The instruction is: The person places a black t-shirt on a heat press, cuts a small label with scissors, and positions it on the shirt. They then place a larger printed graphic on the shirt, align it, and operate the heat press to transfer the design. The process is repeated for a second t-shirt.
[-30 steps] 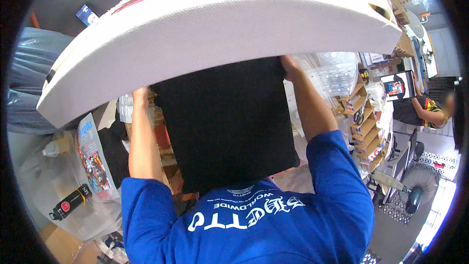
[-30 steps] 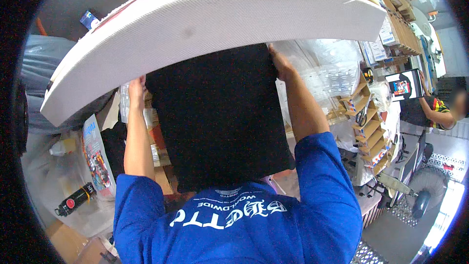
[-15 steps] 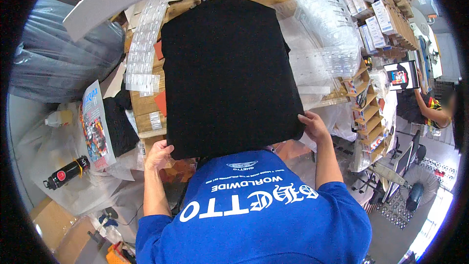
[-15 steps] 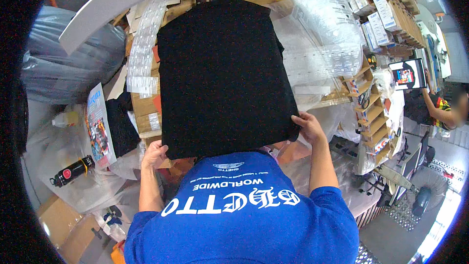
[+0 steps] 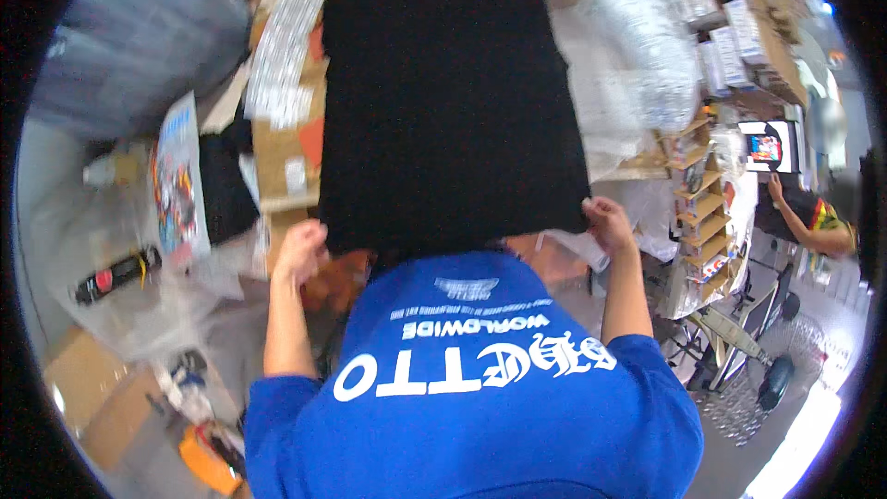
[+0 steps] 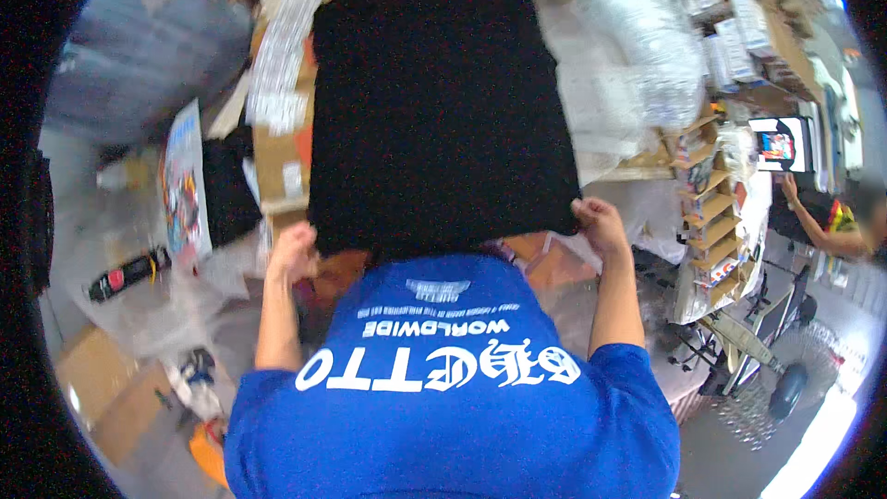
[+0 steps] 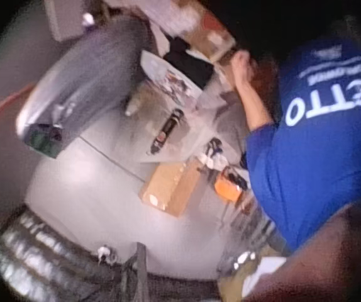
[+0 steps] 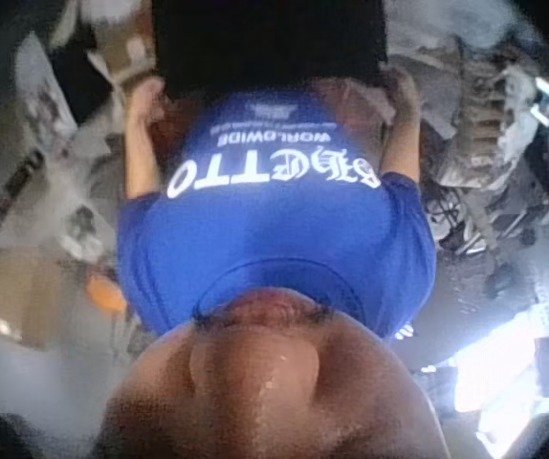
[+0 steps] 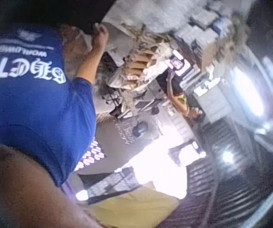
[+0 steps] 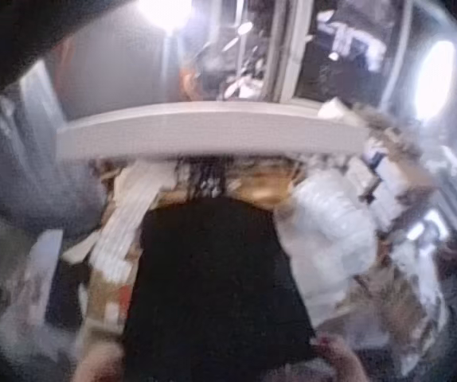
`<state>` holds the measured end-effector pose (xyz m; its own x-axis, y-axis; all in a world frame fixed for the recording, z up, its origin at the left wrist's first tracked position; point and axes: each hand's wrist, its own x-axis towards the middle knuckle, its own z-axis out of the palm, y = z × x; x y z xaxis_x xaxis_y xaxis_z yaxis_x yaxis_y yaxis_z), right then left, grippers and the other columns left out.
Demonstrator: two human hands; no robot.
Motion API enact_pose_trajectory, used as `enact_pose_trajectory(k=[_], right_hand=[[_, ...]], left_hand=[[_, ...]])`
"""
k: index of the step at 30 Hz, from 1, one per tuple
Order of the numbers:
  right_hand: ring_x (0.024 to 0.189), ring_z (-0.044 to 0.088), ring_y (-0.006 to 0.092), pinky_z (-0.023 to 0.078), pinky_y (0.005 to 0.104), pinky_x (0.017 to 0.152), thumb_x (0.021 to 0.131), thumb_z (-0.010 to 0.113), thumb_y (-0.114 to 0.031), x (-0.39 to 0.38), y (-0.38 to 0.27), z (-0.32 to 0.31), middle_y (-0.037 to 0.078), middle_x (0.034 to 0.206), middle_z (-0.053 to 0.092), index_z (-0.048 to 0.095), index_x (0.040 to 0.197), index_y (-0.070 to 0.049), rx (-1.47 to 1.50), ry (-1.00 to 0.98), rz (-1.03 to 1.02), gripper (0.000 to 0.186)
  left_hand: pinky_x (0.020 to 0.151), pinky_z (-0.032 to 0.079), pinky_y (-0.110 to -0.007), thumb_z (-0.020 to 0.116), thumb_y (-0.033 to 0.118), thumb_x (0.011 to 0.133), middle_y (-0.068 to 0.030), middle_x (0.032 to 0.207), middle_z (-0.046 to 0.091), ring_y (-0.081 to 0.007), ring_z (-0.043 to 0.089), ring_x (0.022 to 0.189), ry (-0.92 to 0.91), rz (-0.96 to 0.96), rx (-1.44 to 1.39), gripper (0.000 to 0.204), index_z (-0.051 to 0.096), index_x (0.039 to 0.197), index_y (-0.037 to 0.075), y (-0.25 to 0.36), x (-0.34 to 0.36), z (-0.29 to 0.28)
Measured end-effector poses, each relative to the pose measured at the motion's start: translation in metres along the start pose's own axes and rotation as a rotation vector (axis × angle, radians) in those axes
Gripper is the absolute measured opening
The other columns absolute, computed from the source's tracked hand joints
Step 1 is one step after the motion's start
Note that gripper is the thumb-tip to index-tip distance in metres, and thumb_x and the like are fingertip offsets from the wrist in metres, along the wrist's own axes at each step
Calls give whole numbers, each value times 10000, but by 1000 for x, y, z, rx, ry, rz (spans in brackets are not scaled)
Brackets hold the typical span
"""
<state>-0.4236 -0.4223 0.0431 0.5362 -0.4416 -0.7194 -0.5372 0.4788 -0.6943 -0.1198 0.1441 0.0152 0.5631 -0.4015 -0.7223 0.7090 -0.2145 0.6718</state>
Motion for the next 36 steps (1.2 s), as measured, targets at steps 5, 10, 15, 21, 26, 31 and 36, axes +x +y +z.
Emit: enact_pose_trajectory(k=[5, 10, 15, 21, 26, 31, 36], right_hand=[[872, 701, 142, 556, 304, 783, 1046, 630, -124, 7, 27, -2, 50, 993, 746, 697, 1088, -23, 184, -153, -44, 128], [918, 715, 187, 558, 317, 840, 1043, 637, -148, -5, 27, 10, 76, 1047, 748, 684, 1160, 12, 209, -35, -80, 204], [719, 629, 105, 470, 268, 607, 1021, 686, -232, -4, 26, 12, 22, 934, 731, 701, 1219, -36, 92, 123, 53, 279], [813, 661, 133, 489, 256, 705, 1023, 686, -222, -4, 38, 15, 28, 911, 724, 713, 1162, -50, 278, 38, -27, 223], [769, 651, 136, 520, 314, 706, 966, 750, -275, 8, 16, 18, 21, 842, 727, 777, 945, -14, -432, 210, 42, 263], [892, 670, 395, 518, 491, 828, 899, 761, -200, 73, -100, 103, 176, 947, 724, 740, 970, -30, -987, 797, -1044, 185], [1328, 528, 379, 377, 554, 1151, 937, 660, -240, 170, -214, 290, 172, 1365, 615, 648, 1304, -77, -1163, 424, -1319, 401]], left_hand=[[738, 536, -322, 707, 234, 1003, 32, 1001, 733, -115, 678, 849, -164, -16, -201, 159, 695, 1112, 119, -15, 5, -8], [909, 546, -378, 715, 195, 990, -18, 1156, 726, -172, 679, 1064, -233, 39, -365, 286, 662, 1241, 69, -26, 7, -13], [1065, 522, -452, 640, 180, 1018, -135, 1361, 655, -273, 644, 1240, -268, 18, -305, 426, 572, 1391, -13, -28, 13, -14], [848, 604, -343, 700, 185, 995, -54, 1084, 746, -157, 719, 945, -271, 16, -259, 228, 687, 1198, 82, -45, 31, -29], [703, 579, -306, 680, 122, 981, -41, 908, 741, -119, 688, 761, 14, -95, 547, 129, 756, 1066, 62, -8, 49, -28], [895, 549, -418, 644, 99, 967, -197, 1060, 742, -357, 712, 1011, 592, 888, 1049, 211, 736, 1127, -4, 147, 101, 70], [1132, 392, -548, 594, 163, 968, -130, 1350, 636, -362, 546, 1304, 444, 1341, 1235, 310, 677, 1252, 71, 250, 223, 245]])
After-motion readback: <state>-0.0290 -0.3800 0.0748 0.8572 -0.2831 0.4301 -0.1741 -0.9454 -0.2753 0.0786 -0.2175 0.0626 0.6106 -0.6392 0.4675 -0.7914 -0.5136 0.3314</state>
